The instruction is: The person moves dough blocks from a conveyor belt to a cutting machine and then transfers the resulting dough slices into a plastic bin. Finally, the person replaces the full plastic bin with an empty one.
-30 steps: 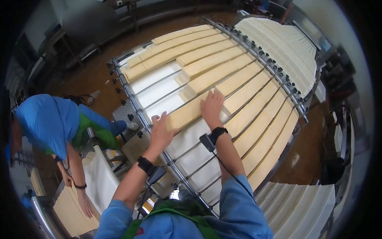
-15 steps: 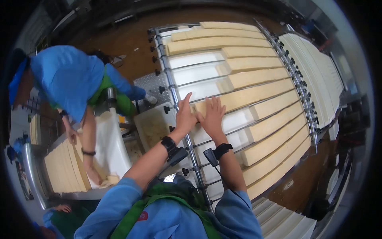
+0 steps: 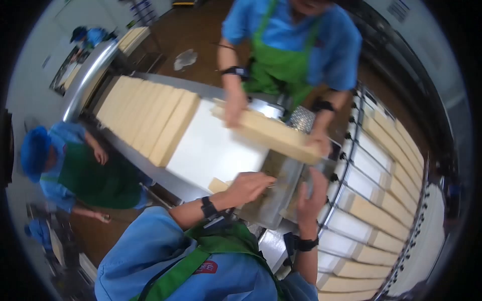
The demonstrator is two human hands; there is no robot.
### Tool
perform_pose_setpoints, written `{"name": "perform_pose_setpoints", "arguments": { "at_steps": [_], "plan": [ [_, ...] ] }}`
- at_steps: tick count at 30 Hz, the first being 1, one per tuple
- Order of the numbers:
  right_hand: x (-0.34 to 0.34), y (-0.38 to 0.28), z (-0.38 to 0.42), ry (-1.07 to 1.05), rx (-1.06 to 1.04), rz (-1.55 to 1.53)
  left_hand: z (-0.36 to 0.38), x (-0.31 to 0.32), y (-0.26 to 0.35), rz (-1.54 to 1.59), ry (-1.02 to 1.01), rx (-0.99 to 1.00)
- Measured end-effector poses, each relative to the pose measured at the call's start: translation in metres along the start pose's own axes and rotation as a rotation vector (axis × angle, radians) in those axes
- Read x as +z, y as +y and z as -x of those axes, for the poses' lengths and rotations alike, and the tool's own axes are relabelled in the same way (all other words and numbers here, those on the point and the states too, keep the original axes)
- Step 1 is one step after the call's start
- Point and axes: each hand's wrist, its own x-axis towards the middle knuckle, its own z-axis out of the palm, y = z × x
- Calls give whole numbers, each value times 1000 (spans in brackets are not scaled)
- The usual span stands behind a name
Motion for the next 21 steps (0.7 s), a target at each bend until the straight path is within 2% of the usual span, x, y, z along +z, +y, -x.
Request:
{"name": "perform_pose_setpoints", "arguments": {
  "at_steps": [2, 5, 8, 12, 14, 19, 21],
  "plan": [
    [47, -51, -14, -202, -181, -137, 37, -57, -27, -121, 262, -73],
    [141, -108, -51, -396, -277, -321, 98, -123, -63, -435, 673, -545],
    [242, -132, -85, -480, -324, -341, 164, -161, -100, -632, 760, -955],
    [367, -140, -123, -549, -348, -307, 197, -189, -120, -624, 677, -1076],
    [414, -146, -138, -504, -371, -197, 194, -200, -122, -455, 641, -1093],
    [464, -164, -166, -587, -329, -15, 185, -207, -128, -430, 597, -1098],
    [473, -167, -171, -625, -265, 168, 180, -206, -124, -385, 592, -1117]
  ]
}}
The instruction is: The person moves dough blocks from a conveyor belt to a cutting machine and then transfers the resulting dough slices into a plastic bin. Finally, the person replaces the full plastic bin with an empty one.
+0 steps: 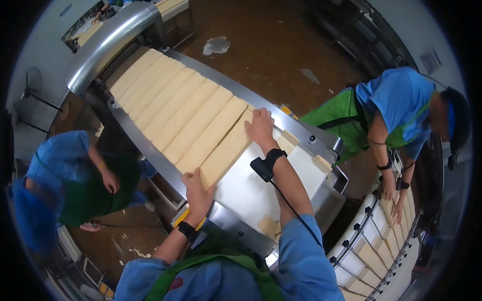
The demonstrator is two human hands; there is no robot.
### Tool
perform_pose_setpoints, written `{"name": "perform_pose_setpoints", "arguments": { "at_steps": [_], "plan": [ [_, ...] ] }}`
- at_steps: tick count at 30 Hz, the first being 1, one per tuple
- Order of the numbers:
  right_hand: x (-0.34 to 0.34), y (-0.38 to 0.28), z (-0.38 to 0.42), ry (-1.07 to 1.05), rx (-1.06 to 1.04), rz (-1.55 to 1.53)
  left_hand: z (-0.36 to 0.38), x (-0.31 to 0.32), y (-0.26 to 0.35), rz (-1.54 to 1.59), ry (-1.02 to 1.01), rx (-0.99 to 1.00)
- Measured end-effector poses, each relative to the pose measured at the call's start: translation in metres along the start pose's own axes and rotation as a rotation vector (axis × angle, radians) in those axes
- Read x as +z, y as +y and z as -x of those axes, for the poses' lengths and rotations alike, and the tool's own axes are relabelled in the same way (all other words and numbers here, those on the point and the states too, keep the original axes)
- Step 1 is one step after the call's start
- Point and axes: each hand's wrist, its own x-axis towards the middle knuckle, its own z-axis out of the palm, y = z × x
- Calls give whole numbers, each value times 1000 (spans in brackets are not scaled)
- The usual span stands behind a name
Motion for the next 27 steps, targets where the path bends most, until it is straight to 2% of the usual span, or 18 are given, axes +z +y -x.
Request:
{"name": "perform_pose_setpoints", "arguments": {
  "at_steps": [6, 9, 13, 14, 16, 17, 18, 20, 21, 23, 24, 26, 27],
  "plan": [
    [-4, -16, -14, -121, 151, 169, -2, 0, 7, -11, -40, -45],
    [-6, -13, -13, -75, 100, 187, -4, 3, 12, -40, -47, -65],
    [-2, 25, 12, -68, 78, 93, -6, 5, 18, -75, -57, -65],
    [-4, 39, 31, -10, 98, 45, -6, 8, 18, -75, -61, -56],
    [-16, 66, 73, 83, 149, -52, -8, 13, 12, -149, -70, 98],
    [-25, 76, 97, 119, 179, -98, -9, 13, 13, -152, -81, 114],
    [-40, 81, 120, 131, 198, -96, -11, 13, 15, -160, -147, 193],
    [-72, 84, 161, 59, 473, -137, -19, 11, 23, -168, -229, 300],
    [-70, 89, 179, 80, 501, -135, -26, 11, 29, -177, -313, 342],
    [-54, 108, 208, 289, 485, 14, -33, 14, 37, -258, -415, 408],
    [-43, 114, 217, 348, 431, 50, -33, 8, 52, -337, -493, 337],
    [-17, 107, 219, 501, 417, 114, -29, 43, 18, -428, -372, 499],
    [-17, 104, 223, 377, 501, -15, -30, 54, 2, -325, -365, 502]
  ]
}}
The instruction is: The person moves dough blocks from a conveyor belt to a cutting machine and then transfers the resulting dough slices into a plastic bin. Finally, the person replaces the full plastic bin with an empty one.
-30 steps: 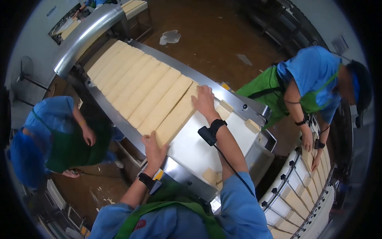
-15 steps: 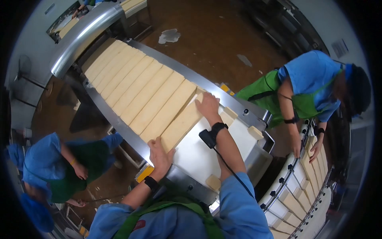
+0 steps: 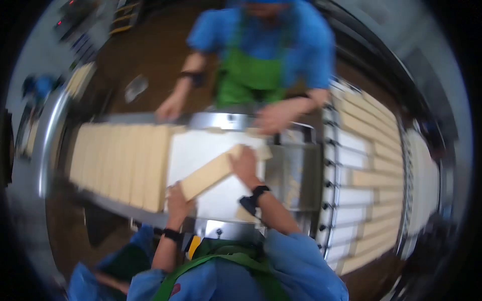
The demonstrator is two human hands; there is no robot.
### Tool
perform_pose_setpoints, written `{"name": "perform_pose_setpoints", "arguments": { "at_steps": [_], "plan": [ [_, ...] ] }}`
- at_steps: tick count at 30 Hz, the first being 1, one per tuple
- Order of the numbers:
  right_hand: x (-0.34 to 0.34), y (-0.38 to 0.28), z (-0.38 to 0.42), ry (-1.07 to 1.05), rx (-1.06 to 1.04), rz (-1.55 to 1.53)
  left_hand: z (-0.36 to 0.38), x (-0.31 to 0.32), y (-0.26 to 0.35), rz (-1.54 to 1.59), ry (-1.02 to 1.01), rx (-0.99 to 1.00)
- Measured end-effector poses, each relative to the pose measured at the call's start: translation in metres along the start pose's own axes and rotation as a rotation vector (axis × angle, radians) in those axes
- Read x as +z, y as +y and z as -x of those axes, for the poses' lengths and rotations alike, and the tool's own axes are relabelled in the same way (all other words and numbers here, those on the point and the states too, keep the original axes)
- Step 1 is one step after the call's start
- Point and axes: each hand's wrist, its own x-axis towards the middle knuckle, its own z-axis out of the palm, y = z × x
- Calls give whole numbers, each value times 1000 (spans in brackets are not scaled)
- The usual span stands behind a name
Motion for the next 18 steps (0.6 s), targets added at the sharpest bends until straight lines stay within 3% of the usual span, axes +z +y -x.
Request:
{"name": "perform_pose_setpoints", "arguments": {
  "at_steps": [1, 2, 3, 7, 9, 11, 15, 18],
  "plan": [
    [-6, -7, 4, 28, -31, 27, -5, 7, 2, 98, 22, 18],
    [-15, -9, 6, 18, -36, -132, -3, 8, 9, 88, 37, -34],
    [-38, -16, 9, -115, 47, -202, 4, 2, 21, 74, 50, -92],
    [-103, -6, 52, 131, 211, -180, 23, 2, 74, 101, 117, 6],
    [-136, 26, 70, 222, 230, -248, 30, 14, 112, 108, 126, 41],
    [-171, 67, 99, 520, 267, -136, 38, 27, 165, 188, 250, 277],
    [-280, 166, 143, 747, 432, -139, 57, 52, 294, 226, 105, 509],
    [-330, 259, 179, 874, 549, 30, 81, 63, 395, 160, -5, 699]
  ]
}}
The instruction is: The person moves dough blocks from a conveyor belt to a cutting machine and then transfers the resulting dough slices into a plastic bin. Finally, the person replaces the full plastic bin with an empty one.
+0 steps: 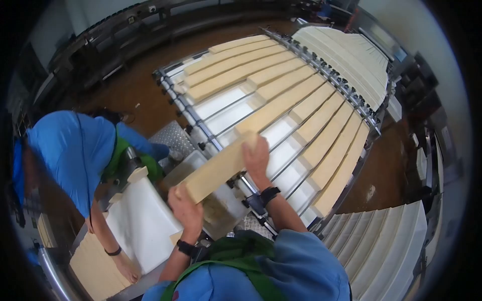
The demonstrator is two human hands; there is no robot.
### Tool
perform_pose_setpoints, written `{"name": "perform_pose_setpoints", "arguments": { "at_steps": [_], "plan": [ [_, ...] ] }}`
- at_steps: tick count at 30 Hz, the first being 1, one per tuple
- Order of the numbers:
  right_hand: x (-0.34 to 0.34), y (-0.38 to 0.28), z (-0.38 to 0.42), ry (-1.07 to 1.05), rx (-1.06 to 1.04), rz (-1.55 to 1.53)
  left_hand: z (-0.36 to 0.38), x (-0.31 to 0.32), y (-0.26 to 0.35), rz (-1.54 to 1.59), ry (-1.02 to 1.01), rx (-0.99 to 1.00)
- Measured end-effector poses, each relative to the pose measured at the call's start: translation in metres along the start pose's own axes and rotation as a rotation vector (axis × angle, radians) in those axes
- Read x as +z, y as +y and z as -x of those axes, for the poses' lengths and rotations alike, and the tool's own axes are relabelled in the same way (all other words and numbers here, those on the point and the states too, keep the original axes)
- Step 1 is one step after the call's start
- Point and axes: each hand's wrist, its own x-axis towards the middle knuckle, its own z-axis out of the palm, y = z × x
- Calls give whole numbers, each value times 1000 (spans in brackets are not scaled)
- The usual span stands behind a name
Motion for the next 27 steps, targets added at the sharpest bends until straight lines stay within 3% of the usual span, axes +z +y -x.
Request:
{"name": "perform_pose_setpoints", "arguments": {
  "at_steps": [5, 6, 7, 8, 10, 13, 15, 17, 20, 22, 27],
  "plan": [
    [-34, 125, -74, -32, 105, 63, -45, 39, 111, 64, -265, 81],
    [-37, 144, -84, -158, 133, 151, -51, 45, 126, 66, -369, 80],
    [-39, 156, -95, -288, 160, 238, -57, 53, 136, 67, -366, 87],
    [-39, 167, -105, -281, 159, 236, -63, 61, 143, 35, -419, 111],
    [-33, 182, -121, -548, 259, 421, -77, 80, 152, -3, -465, 140],
    [-45, 153, -132, -514, 196, 673, -89, 114, 158, -37, -544, 226],
    [-47, 139, -122, -449, 98, 727, -89, 135, 167, 263, -482, 171],
    [-40, 133, -104, -382, -9, 782, -87, 152, 166, 292, -458, 91],
    [-30, 117, -64, -487, -52, 542, -83, 164, 153, 377, -390, -58],
    [-28, 96, -38, -579, -105, 60, -77, 160, 144, 461, -305, -121],
    [-18, 92, -13, -668, -221, 255, -80, 168, 122, 570, -308, -95]
  ]
}}
